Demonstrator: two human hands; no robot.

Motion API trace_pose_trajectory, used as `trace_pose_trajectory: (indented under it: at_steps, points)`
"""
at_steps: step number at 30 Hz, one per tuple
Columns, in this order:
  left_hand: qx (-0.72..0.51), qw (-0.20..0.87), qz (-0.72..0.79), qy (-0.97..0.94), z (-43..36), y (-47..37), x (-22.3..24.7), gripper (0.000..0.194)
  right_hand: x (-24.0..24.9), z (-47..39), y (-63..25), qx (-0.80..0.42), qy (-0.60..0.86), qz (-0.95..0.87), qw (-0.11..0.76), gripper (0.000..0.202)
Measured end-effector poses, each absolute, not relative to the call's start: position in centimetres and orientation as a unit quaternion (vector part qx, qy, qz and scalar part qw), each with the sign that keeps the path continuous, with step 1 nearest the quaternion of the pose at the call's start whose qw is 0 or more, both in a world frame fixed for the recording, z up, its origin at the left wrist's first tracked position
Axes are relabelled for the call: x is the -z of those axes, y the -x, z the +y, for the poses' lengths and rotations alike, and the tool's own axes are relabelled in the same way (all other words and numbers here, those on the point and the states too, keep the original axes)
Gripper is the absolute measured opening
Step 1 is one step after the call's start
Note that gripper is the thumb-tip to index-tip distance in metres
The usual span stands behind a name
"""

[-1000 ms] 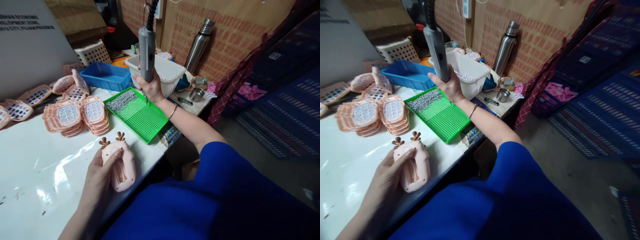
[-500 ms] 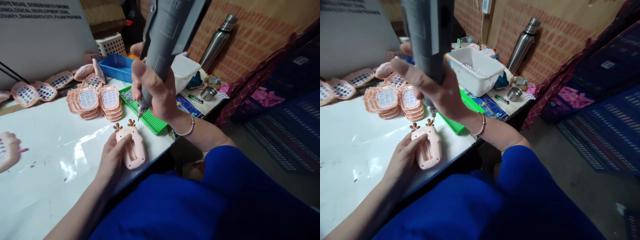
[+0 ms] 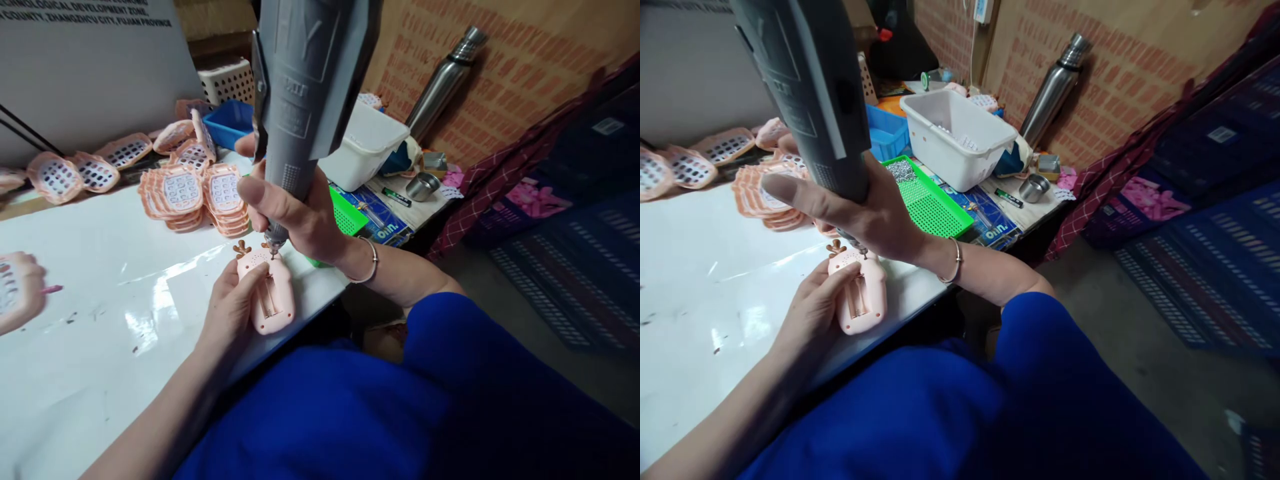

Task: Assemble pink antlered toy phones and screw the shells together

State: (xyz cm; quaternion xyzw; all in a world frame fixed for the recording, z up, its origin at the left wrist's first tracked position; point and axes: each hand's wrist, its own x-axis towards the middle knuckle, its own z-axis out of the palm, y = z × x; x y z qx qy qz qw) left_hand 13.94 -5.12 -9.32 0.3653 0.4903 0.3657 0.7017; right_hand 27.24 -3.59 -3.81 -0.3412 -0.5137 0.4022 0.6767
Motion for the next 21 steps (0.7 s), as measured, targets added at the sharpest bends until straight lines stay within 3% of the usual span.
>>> trace_pose_trajectory:
  at_steps: [5,10,14,18,21]
  points:
    - [-0.358,0.686,0.5,-0.39,-5.2,-13.6,9.9,0.052,4.9,-3.8,-27.0,-0.446,0.331,-0.517,0.651,0.024]
    - [-0.344,0.683,0.504,-0.401,-5.4,-13.6,9.5,0.05,5.8,-3.9,-26.9,-0.414,0.369,-0.557,0.619,0.028]
    - [-0.331,0.691,0.504,-0.398,-5.4,-14.0,8.7,0.054,4.8,-3.2,-28.0,-0.497,0.305,-0.552,0.596,0.034]
    - [-0.315,0.695,0.519,-0.385,-5.3,-14.0,8.9,0.06,3.2,-1.1,-29.4,-0.456,0.244,-0.536,0.667,0.028]
    - [-0.299,0.706,0.512,-0.388,-5.2,-13.7,9.1,0.058,3.1,0.9,-30.2,-0.383,0.308,-0.497,0.715,0.016]
